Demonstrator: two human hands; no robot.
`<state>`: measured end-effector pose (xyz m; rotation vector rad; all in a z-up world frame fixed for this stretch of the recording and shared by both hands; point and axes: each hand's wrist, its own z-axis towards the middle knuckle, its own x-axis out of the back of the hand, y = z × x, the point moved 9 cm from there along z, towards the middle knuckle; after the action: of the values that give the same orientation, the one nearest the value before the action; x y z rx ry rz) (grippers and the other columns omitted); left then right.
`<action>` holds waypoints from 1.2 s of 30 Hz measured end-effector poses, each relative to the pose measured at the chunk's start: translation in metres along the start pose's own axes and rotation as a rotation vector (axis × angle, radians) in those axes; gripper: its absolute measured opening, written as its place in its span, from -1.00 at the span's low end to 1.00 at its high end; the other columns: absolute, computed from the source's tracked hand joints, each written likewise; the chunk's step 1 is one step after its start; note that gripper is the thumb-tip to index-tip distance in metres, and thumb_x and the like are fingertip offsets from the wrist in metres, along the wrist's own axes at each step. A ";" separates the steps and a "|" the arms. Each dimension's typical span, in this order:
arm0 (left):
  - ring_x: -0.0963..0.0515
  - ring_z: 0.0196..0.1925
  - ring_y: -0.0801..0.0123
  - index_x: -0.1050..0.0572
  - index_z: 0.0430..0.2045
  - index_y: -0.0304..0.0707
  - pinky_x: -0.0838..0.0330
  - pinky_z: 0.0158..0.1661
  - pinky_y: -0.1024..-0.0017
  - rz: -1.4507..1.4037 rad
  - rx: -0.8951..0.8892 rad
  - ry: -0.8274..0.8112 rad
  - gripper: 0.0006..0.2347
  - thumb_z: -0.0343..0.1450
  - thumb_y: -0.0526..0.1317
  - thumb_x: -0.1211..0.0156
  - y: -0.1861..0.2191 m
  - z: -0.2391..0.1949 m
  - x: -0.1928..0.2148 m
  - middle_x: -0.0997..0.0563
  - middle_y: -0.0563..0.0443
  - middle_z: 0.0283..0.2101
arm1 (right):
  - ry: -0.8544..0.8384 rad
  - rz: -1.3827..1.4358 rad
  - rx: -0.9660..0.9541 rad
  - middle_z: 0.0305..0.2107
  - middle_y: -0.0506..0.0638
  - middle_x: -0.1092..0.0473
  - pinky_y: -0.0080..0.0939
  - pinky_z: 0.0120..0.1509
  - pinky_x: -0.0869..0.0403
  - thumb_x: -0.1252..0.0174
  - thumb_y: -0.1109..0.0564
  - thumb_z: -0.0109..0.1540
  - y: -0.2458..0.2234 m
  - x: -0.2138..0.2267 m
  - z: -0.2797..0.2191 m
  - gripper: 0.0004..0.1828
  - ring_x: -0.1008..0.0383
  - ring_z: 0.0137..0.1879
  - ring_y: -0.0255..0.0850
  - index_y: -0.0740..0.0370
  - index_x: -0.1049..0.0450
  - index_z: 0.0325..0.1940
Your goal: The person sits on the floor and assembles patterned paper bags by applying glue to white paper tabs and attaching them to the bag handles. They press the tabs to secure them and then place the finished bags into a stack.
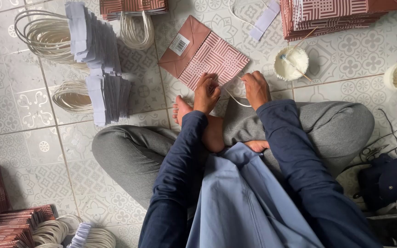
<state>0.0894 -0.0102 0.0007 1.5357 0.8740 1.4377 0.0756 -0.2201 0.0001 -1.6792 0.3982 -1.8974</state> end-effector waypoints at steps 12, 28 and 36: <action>-0.29 0.39 -0.33 -0.55 -0.43 -0.18 -0.25 0.32 -0.08 0.007 0.010 0.013 -0.91 0.30 -0.22 -0.27 -0.002 0.001 -0.001 -0.54 -0.20 0.16 | -0.007 0.003 -0.006 -0.31 0.01 -0.26 0.03 -0.08 -0.47 -0.06 0.28 0.36 0.003 -0.005 0.000 -0.88 -0.44 -0.13 0.10 0.09 -0.41 -0.09; -0.31 0.38 -0.30 -0.54 -0.43 -0.18 -0.29 0.30 -0.07 0.028 -0.007 0.031 -0.93 0.30 -0.25 -0.25 -0.001 0.001 -0.001 -0.56 -0.19 0.13 | 0.004 -0.025 0.016 -0.30 0.01 -0.23 0.03 -0.09 -0.47 -0.07 0.26 0.36 0.006 -0.011 -0.001 -0.88 -0.42 -0.14 0.11 0.07 -0.40 -0.07; -0.31 0.38 -0.31 -0.54 -0.43 -0.18 -0.28 0.31 -0.07 0.025 -0.005 0.033 -0.92 0.29 -0.24 -0.25 -0.007 0.002 -0.004 -0.55 -0.21 0.14 | -0.002 -0.036 0.013 -0.30 -0.01 -0.23 0.02 -0.10 -0.47 -0.07 0.26 0.35 0.007 -0.014 -0.001 -0.88 -0.42 -0.14 0.09 0.06 -0.40 -0.08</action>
<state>0.0911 -0.0112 -0.0073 1.5281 0.8730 1.4858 0.0771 -0.2178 -0.0150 -1.6906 0.3567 -1.9201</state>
